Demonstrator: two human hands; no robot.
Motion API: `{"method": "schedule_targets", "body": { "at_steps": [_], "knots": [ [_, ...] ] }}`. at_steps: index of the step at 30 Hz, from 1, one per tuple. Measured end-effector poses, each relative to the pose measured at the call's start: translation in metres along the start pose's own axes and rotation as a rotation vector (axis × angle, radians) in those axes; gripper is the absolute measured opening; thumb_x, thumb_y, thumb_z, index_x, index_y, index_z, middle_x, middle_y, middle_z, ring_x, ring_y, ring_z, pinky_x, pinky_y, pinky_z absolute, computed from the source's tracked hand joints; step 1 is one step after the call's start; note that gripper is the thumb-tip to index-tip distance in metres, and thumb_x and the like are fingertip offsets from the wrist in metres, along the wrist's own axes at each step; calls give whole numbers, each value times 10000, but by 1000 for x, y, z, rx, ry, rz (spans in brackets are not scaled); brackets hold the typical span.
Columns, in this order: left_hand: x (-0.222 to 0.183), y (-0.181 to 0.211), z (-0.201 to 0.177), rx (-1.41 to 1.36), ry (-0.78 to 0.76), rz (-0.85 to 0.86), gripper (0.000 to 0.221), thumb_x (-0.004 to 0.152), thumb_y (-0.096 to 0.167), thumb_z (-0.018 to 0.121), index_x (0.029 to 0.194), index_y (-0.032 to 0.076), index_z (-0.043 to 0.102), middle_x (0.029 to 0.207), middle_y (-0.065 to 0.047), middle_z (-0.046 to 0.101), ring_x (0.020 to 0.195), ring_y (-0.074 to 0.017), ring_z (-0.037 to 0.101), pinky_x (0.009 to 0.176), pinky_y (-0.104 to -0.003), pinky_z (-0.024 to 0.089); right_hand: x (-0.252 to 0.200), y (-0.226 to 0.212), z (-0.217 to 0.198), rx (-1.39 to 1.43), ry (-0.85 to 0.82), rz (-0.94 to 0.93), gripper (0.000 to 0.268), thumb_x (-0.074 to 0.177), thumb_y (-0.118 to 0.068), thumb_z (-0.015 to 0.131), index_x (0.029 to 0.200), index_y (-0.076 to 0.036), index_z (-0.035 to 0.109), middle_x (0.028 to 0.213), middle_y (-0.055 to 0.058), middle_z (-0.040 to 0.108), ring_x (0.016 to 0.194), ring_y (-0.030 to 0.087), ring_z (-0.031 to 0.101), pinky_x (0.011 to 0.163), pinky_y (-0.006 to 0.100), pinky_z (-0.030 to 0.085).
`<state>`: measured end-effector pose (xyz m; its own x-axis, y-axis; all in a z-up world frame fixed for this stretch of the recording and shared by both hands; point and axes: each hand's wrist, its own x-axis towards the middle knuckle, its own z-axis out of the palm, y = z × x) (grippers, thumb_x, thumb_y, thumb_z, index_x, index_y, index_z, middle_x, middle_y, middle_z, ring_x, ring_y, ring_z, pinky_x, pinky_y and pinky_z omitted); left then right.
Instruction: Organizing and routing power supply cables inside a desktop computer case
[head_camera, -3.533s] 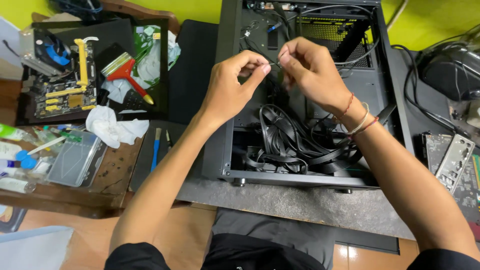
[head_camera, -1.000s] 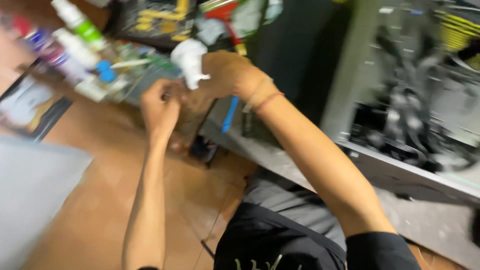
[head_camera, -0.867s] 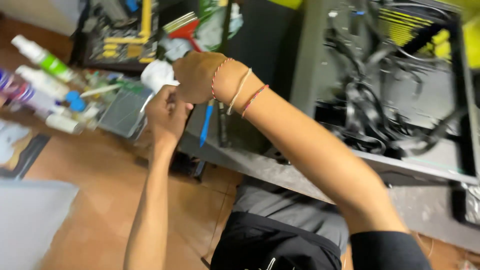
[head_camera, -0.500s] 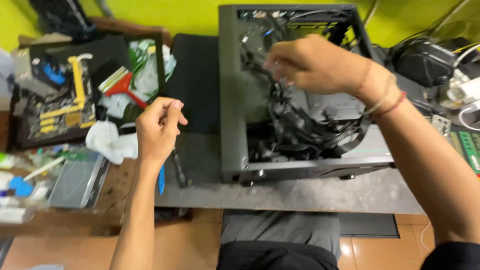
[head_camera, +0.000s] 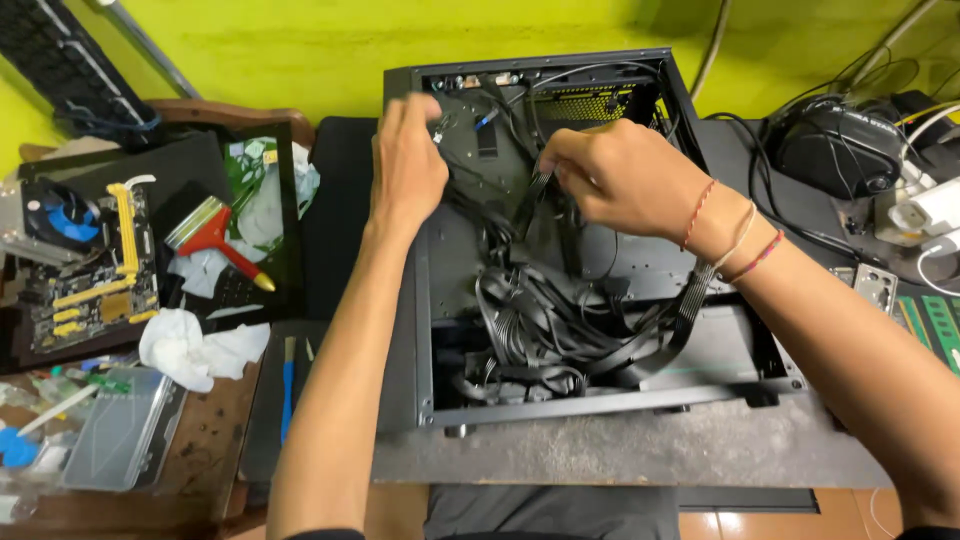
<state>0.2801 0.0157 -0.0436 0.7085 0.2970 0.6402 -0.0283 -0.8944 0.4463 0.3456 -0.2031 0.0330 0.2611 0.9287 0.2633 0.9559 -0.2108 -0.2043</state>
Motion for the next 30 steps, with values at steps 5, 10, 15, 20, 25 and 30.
{"method": "schedule_targets", "body": {
  "at_steps": [5,10,15,20,25,30],
  "knots": [
    [-2,-1,0,26,45,94,207,743,-57,456,895,76,499,794,-88,531,758,-317,564,642,-409,454,-8,33,6,20,131,104,80,784,-91,480,828,-78,546,610,93,563,568,319,572,545,386,456],
    [-4,6,0,56,-33,107,158,747,10,500,863,116,517,724,-12,554,716,-217,582,695,-335,430,-17,67,29,213,321,175,93,815,-92,489,865,-124,560,559,17,500,545,225,553,546,306,438],
    [-4,7,1,159,-73,163,91,735,130,575,804,172,533,645,63,543,660,-128,570,712,-288,387,-17,77,46,564,411,255,147,825,-99,447,800,-84,591,572,35,557,548,146,545,561,260,424],
    [-5,8,1,132,-112,113,87,735,167,604,793,164,540,608,61,531,643,-152,552,726,-303,365,-22,76,43,561,409,256,185,847,-138,442,780,-95,609,561,43,534,533,146,499,557,256,407],
    [6,24,5,104,-163,100,118,742,251,619,811,168,572,627,48,557,691,-177,551,724,-323,350,-27,76,42,464,434,171,159,851,-85,456,813,-31,600,624,129,531,581,235,512,598,309,413],
    [27,71,11,-268,-439,232,246,701,176,627,924,79,591,828,-133,585,754,-313,576,659,-408,460,-25,70,39,411,408,114,183,855,-80,439,769,-10,584,621,177,488,599,306,520,585,363,414]
  ]
}}
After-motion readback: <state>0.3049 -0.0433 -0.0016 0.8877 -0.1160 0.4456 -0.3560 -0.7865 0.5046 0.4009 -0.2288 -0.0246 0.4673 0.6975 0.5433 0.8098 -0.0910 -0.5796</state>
